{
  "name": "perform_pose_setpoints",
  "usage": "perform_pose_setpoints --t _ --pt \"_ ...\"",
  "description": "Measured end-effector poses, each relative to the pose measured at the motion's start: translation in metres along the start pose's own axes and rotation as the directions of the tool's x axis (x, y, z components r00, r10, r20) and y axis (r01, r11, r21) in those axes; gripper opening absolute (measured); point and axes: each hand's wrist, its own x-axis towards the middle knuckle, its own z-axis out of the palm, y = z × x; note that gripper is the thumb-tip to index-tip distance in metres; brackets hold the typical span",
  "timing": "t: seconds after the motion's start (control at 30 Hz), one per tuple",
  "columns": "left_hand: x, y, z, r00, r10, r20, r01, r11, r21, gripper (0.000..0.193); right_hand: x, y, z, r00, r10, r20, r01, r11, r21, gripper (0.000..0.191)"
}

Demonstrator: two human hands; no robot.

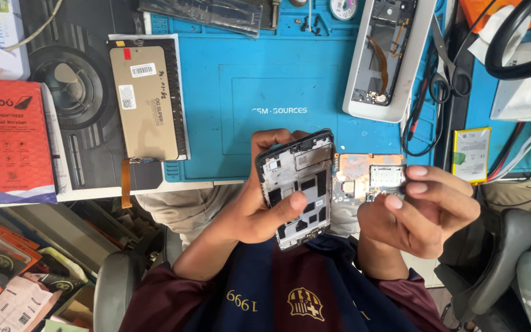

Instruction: The person disassembles a smartphone, lifting out the motherboard and separating the mid-frame from the housing. They use tweezers to work on the frame, wipe components with a tissue, then align the motherboard into a new white housing and press it into place.

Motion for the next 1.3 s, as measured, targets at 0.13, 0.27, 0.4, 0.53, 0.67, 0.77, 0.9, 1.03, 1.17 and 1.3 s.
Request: perform_pose_setpoints --t 0.13,0.27,0.4,0.53,0.67,0.77,0.9,1.03,1.17,1.3 --pt "0.005 0.006 0.0 0.997 0.052 0.062 -0.061 0.987 0.149 0.063 0.0 -0.005 -0.004 0.998 -0.005 0.056 0.006 1.0 -0.012 0.012" --pt "0.007 0.011 0.001 0.996 0.058 0.075 -0.075 0.967 0.244 0.063 -0.003 -0.011 -0.01 0.994 0.018 0.108 -0.013 0.999 -0.051 0.012" --pt "0.009 0.007 0.004 0.999 0.027 0.037 -0.024 0.998 -0.062 0.064 -0.005 -0.009 -0.01 0.996 -0.049 0.072 0.053 0.997 -0.052 0.013" --pt "0.008 0.002 0.006 1.0 0.013 0.028 -0.007 0.979 -0.202 0.065 -0.006 -0.009 -0.012 0.992 -0.024 0.124 0.034 0.996 -0.082 0.016" --pt "0.006 -0.001 0.004 1.0 0.003 0.02 0.002 0.974 -0.228 0.067 -0.007 -0.006 -0.011 0.994 -0.043 0.105 0.051 0.996 -0.072 0.015" --pt "0.008 -0.004 -0.001 1.0 0.012 0.015 -0.012 0.999 -0.046 0.067 -0.007 -0.003 -0.01 0.989 0.073 0.13 -0.074 0.997 0.005 0.015" --pt "0.02 -0.015 -0.009 0.998 -0.048 -0.045 0.017 0.843 -0.538 0.077 0.002 0.025 -0.006 0.939 0.263 0.221 -0.285 0.956 0.072 0.013" --pt "0.034 -0.03 -0.02 0.991 -0.128 -0.049 0.059 0.721 -0.691 0.07 0.025 0.08 -0.005 0.825 0.432 0.365 -0.464 0.886 0.001 0.019" --pt "0.037 -0.04 -0.025 0.98 -0.195 -0.03 0.121 0.714 -0.69 0.074 0.04 0.118 0.005 0.668 0.601 0.438 -0.668 0.744 -0.003 0.016" --pt "0.044 -0.049 -0.026 0.949 -0.25 -0.194 0.168 0.917 -0.361 0.068 0.046 0.117 0.011 0.757 0.472 0.451 -0.516 0.856 -0.03 0.013"
